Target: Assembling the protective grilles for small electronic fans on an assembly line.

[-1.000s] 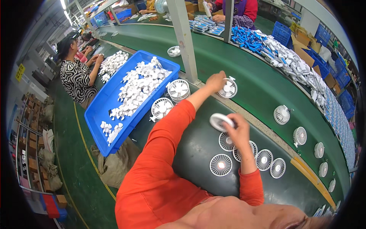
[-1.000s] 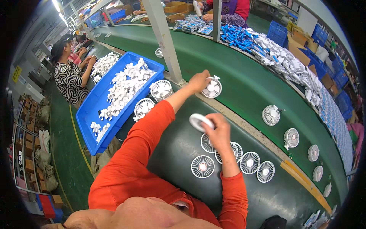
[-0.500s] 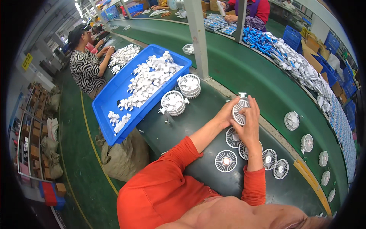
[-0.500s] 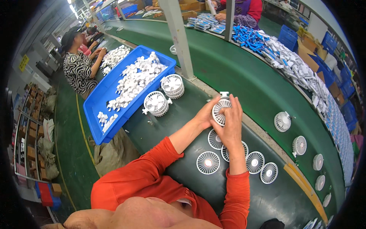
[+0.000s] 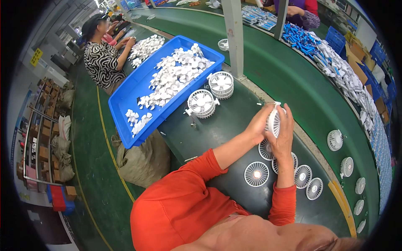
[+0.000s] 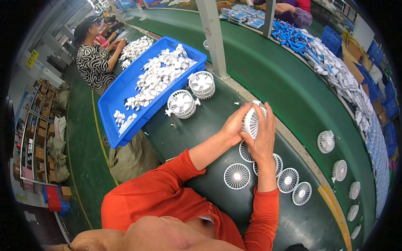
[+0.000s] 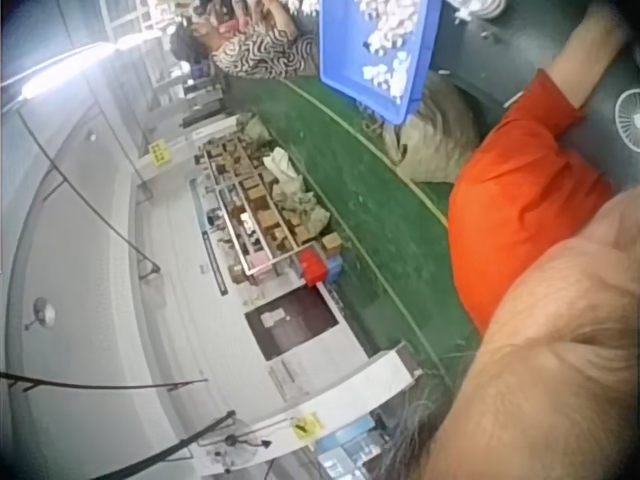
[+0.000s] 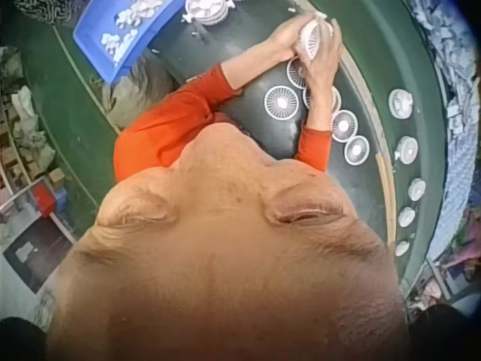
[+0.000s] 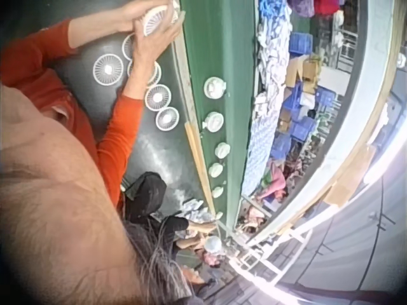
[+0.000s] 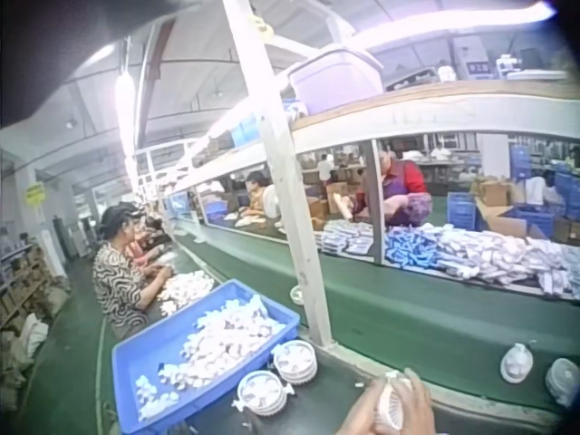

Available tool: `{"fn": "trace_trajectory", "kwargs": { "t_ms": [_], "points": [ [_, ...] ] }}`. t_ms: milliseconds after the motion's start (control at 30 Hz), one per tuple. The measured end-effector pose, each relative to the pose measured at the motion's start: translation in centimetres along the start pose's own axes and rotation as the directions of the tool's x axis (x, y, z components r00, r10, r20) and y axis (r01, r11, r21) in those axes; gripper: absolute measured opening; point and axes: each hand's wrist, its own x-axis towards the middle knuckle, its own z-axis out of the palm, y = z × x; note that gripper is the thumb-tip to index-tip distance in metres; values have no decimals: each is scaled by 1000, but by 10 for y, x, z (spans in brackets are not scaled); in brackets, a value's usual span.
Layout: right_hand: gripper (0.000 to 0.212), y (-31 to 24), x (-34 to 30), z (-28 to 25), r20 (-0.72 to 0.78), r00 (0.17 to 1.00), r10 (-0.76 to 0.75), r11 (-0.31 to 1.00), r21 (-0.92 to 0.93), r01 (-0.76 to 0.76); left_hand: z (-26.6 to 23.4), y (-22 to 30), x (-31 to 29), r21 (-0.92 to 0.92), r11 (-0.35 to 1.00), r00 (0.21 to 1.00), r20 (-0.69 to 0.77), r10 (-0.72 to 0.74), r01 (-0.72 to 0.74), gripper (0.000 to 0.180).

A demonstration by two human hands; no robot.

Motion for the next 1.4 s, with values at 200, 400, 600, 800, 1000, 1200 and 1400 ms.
{"fn": "trace_trajectory", "kwargs": {
  "t_ms": [200,400,600,800,1000,1200,1400],
  "points": [
    [82,-3,-4,21,-90,970,228,852,501,-153,15,-14,-15,394,845,932,132,337,-361,26],
    [71,-9,-4,19,56,913,405,556,778,-294,22,-13,-19,724,176,643,440,627,-667,33],
    [55,14,-1,7,169,889,426,525,754,-395,12,-13,-14,716,451,822,311,477,-533,35],
    [54,100,-8,-48,-304,810,502,850,344,-398,37,22,-31,527,730,874,443,202,-435,34],
    [59,76,-5,-80,-495,866,72,744,-552,-377,119,93,-114,-173,925,452,832,321,-338,16],
    [37,28,0,-53,237,897,373,913,74,-400,143,115,-127,-164,968,327,919,219,-188,6],
    [51,8,-11,-23,523,816,247,961,-242,-136,152,109,-138,-169,961,288,930,229,-217,13]
  ]
}}
